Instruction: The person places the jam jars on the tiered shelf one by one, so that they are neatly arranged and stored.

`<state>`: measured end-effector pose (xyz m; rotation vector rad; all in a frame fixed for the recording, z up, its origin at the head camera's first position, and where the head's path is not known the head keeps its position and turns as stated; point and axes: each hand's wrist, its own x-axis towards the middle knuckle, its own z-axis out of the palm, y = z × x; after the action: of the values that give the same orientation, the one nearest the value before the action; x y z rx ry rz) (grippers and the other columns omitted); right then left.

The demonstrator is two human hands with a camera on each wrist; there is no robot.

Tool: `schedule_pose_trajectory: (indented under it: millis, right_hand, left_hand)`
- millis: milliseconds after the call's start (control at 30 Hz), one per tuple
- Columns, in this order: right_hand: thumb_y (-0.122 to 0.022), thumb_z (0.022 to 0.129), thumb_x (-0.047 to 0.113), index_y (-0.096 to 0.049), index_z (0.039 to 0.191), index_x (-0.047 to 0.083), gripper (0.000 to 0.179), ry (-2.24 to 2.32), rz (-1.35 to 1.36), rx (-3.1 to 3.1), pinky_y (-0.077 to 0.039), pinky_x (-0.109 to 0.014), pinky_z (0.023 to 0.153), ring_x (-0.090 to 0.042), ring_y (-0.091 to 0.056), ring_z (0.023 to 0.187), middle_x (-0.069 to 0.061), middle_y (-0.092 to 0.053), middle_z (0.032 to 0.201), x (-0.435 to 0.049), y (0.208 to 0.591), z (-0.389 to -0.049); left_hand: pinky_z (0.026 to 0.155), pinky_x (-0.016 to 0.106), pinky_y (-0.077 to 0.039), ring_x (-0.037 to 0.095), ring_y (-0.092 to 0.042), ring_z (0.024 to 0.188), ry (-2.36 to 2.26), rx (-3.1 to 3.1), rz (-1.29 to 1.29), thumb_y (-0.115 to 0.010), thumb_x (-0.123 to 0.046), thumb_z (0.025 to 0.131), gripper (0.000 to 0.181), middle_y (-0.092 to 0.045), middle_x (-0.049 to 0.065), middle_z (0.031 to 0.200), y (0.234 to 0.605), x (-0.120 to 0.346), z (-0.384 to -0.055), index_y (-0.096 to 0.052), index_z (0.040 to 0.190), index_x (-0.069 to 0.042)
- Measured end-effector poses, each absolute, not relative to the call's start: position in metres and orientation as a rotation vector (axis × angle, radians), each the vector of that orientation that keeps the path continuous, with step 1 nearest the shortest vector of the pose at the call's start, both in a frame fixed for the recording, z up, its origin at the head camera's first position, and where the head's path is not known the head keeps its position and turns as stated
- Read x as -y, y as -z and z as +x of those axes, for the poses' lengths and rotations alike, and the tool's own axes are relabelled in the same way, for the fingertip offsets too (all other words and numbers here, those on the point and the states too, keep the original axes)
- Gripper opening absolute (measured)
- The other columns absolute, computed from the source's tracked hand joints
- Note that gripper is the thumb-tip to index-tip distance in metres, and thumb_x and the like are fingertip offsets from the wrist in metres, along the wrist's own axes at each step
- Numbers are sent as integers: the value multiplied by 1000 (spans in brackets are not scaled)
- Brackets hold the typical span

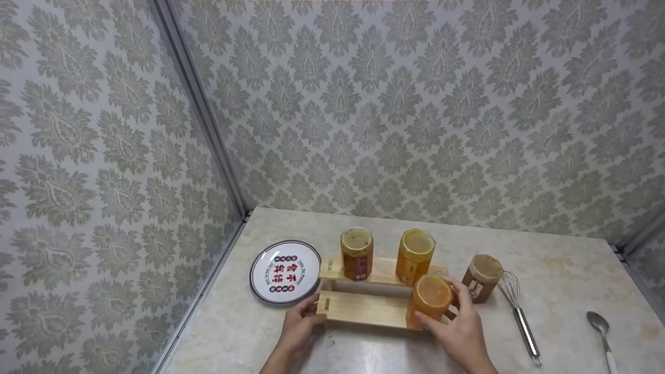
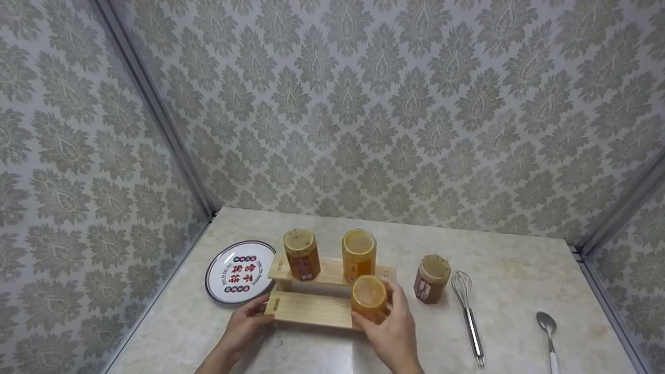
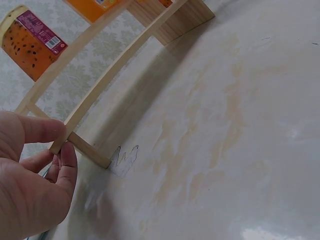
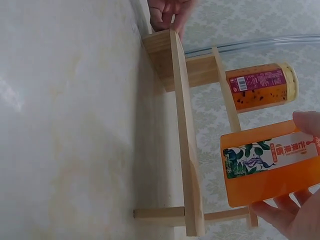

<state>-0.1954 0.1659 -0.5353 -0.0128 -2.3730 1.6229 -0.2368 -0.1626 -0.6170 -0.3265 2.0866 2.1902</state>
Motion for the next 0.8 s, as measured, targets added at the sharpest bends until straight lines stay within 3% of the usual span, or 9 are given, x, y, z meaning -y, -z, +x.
schedule_pose_trajectory:
  millis: [267,567,800]
  right_hand:
    - [-97,70,13,-47,145,9,91,-1699,94,2310,-56,-50,98,-33,-58,123,-14,-56,137,-140,545,-200]
    - [-96,68,7,-47,144,7,90,-1760,204,2274,-56,-47,98,-38,-57,126,-18,-54,138,-108,549,-210]
    - [-96,70,7,-47,144,8,89,-1788,262,2276,-56,-46,99,-34,-58,125,-15,-54,140,-87,551,-215]
  left_hand:
    - [91,35,-59,31,-60,115,-2180,-2081,-361,-68,10,80,69,-58,23,130,616,161,-237,-49,146,11]
    - [95,37,-57,30,-60,117,-2120,-2080,-410,-68,7,82,70,-58,21,133,613,161,-238,-48,149,7]
    - [94,36,-58,29,-61,115,-2170,-2046,-390,-68,9,82,70,-58,23,131,617,162,-239,-46,149,10]
